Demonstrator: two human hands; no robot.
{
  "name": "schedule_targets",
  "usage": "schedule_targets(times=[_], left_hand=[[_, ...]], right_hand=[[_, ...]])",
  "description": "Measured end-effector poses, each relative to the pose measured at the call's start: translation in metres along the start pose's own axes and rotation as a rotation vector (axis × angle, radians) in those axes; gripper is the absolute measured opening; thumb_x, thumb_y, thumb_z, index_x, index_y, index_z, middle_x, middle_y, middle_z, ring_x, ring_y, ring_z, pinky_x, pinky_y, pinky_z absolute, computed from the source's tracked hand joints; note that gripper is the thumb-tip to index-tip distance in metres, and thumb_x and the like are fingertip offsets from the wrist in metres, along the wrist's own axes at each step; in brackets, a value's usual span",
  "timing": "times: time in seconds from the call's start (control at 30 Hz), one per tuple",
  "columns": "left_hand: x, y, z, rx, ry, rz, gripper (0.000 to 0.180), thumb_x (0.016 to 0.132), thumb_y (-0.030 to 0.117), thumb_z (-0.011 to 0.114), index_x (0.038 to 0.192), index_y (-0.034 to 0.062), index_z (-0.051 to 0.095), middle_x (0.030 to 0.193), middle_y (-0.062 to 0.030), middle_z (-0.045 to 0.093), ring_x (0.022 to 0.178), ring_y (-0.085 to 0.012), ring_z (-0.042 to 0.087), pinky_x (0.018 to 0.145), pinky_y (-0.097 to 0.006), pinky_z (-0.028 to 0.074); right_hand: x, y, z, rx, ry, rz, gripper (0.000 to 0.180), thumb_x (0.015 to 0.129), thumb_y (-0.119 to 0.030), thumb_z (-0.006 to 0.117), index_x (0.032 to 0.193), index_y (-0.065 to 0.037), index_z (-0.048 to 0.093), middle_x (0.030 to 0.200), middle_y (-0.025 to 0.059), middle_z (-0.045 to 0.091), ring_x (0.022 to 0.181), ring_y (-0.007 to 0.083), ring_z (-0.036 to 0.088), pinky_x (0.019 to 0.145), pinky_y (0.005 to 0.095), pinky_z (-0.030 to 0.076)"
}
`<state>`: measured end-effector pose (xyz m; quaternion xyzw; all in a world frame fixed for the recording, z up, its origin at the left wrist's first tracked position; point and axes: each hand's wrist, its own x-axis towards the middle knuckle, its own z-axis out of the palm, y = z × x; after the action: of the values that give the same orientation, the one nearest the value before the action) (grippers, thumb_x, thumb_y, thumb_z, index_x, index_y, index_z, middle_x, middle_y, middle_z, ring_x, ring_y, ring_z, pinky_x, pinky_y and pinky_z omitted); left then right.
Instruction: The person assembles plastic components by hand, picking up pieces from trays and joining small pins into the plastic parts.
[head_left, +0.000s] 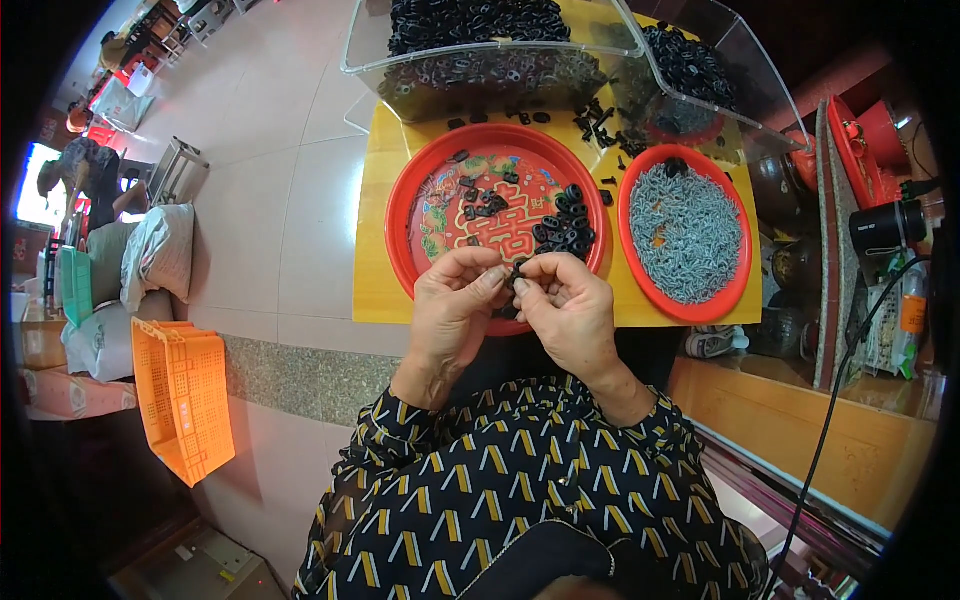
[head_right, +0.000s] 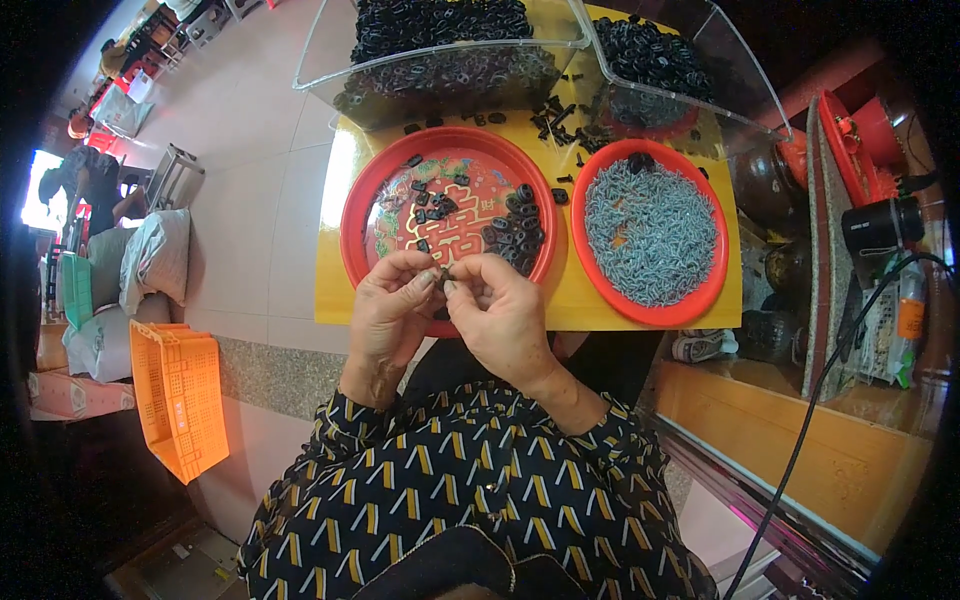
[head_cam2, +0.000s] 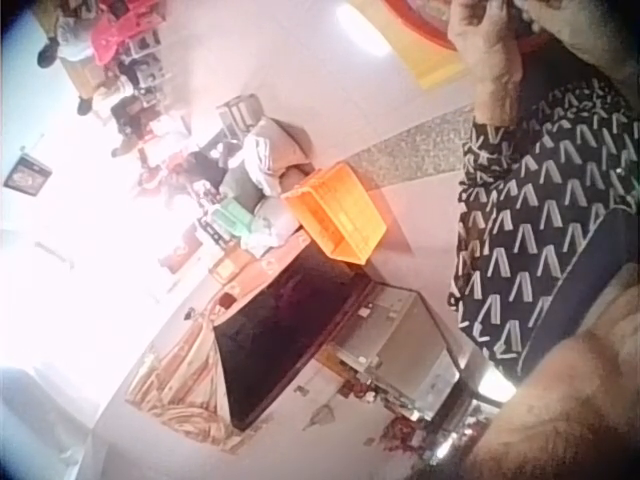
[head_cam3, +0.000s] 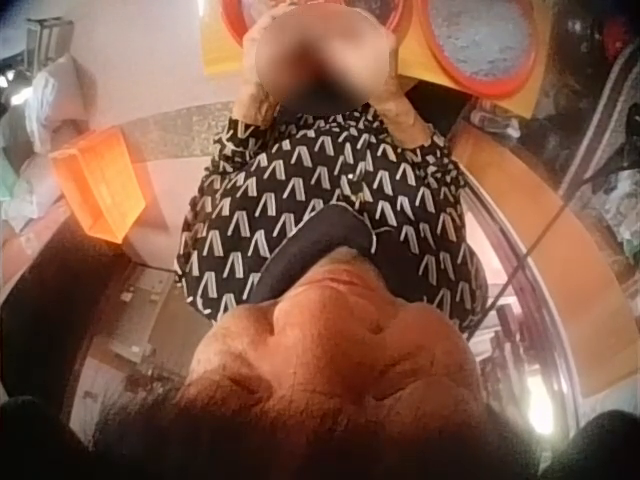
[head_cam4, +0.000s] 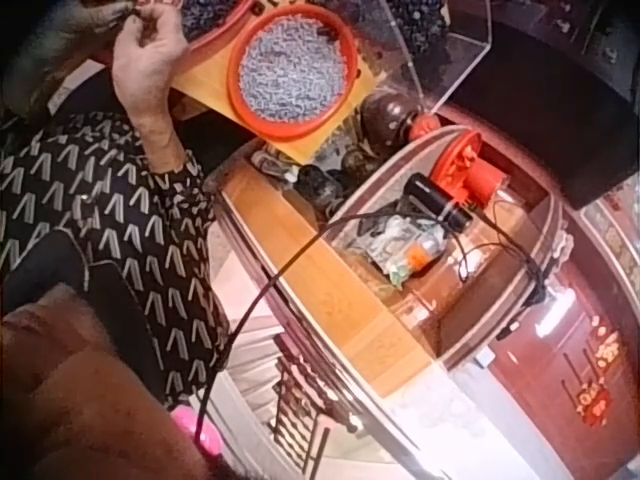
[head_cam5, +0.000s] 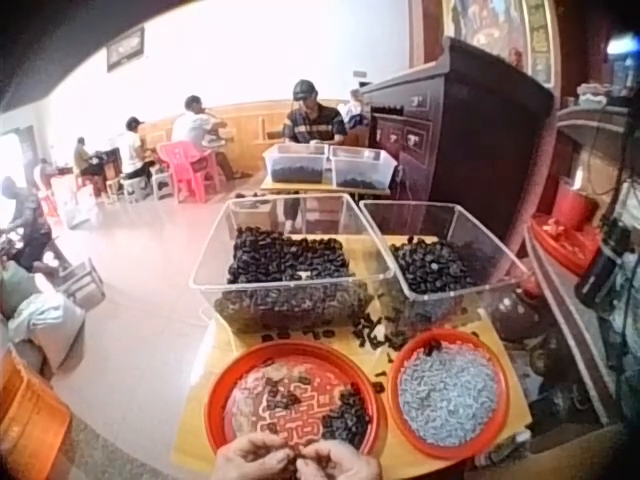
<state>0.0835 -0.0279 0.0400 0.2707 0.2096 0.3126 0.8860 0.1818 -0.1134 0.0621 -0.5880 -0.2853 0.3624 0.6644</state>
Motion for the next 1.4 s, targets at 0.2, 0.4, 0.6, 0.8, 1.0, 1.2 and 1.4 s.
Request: schedule_targets(times=[0.2,0.4,0.6,0.8,1.0,1.2,1.4], left_hand=[[0.0,-0.004,-0.001,0.06,0.014,0.04,0.017,0.077,-0.004,0.057,0.093,-0.001,0.055,0.086,-0.0091,0.06,0.075,-0.0142,0.058,0.067,-0.025,0.049],[-0.002,-0.008,0.002,0.159,0.046,0.114,0.015,0.075,-0.004,0.059,0.09,-0.0023,0.056,0.083,-0.008,0.06,0.073,-0.0123,0.058,0.066,-0.023,0.048],[-0.004,-0.012,0.007,0.228,0.03,0.137,0.012,0.076,-0.003,0.058,0.088,-0.0032,0.056,0.078,-0.0078,0.06,0.068,-0.0121,0.058,0.062,-0.023,0.048],[-0.001,-0.016,0.013,0.309,0.038,0.168,0.014,0.077,-0.002,0.058,0.091,-0.003,0.056,0.079,-0.0076,0.06,0.069,-0.0116,0.057,0.063,-0.023,0.048],[0.031,0.012,0.023,0.803,-0.009,0.11,0.027,0.079,0.008,0.059,0.102,-0.0042,0.053,0.079,-0.0033,0.059,0.071,-0.008,0.054,0.063,-0.02,0.044],[0.102,0.011,0.045,1.459,-0.239,0.307,0.022,0.073,0.011,0.06,0.091,-0.0016,0.059,0.074,-0.0134,0.06,0.062,-0.0199,0.058,0.058,-0.03,0.046],[0.127,-0.023,0.049,1.643,-0.32,0.534,0.016,0.065,0.01,0.063,0.077,0.0,0.061,0.067,-0.0166,0.059,0.069,-0.0324,0.057,0.064,-0.04,0.044]], right_hand=[[0.0,0.003,-0.002,-0.057,0.011,-0.012,0.007,0.077,0.002,0.056,0.084,0.002,0.054,0.071,-0.0006,0.054,0.064,0.0021,0.052,0.054,0.0173,0.044],[0.0,0.003,-0.003,-0.076,0.004,-0.004,0.007,0.076,0.002,0.056,0.082,0.002,0.054,0.069,0.0001,0.055,0.062,0.0034,0.053,0.053,0.0178,0.045],[-0.001,0.006,-0.006,-0.072,0.02,0.009,0.006,0.076,0.003,0.055,0.081,0.002,0.053,0.067,0.0011,0.054,0.06,0.0039,0.053,0.051,0.0184,0.044],[0.002,0.01,-0.012,-0.029,0.002,0.016,0.007,0.079,0.003,0.053,0.086,0.002,0.049,0.072,0.0023,0.053,0.061,0.0054,0.053,0.051,0.0182,0.046],[0.002,0.008,-0.039,0.006,0.067,0.085,0.011,0.08,0.001,0.051,0.091,0.002,0.051,0.075,0.0024,0.053,0.062,0.0062,0.052,0.053,0.0191,0.045],[0.002,0.005,-0.059,0.054,0.112,0.118,0.013,0.079,0.002,0.051,0.092,0.005,0.053,0.076,0.0037,0.054,0.061,0.0076,0.052,0.053,0.0198,0.044],[0.0,0.007,-0.067,0.074,0.113,0.103,0.011,0.08,0.0,0.05,0.09,0.004,0.052,0.075,0.0034,0.054,0.062,0.007,0.051,0.054,0.02,0.044]])
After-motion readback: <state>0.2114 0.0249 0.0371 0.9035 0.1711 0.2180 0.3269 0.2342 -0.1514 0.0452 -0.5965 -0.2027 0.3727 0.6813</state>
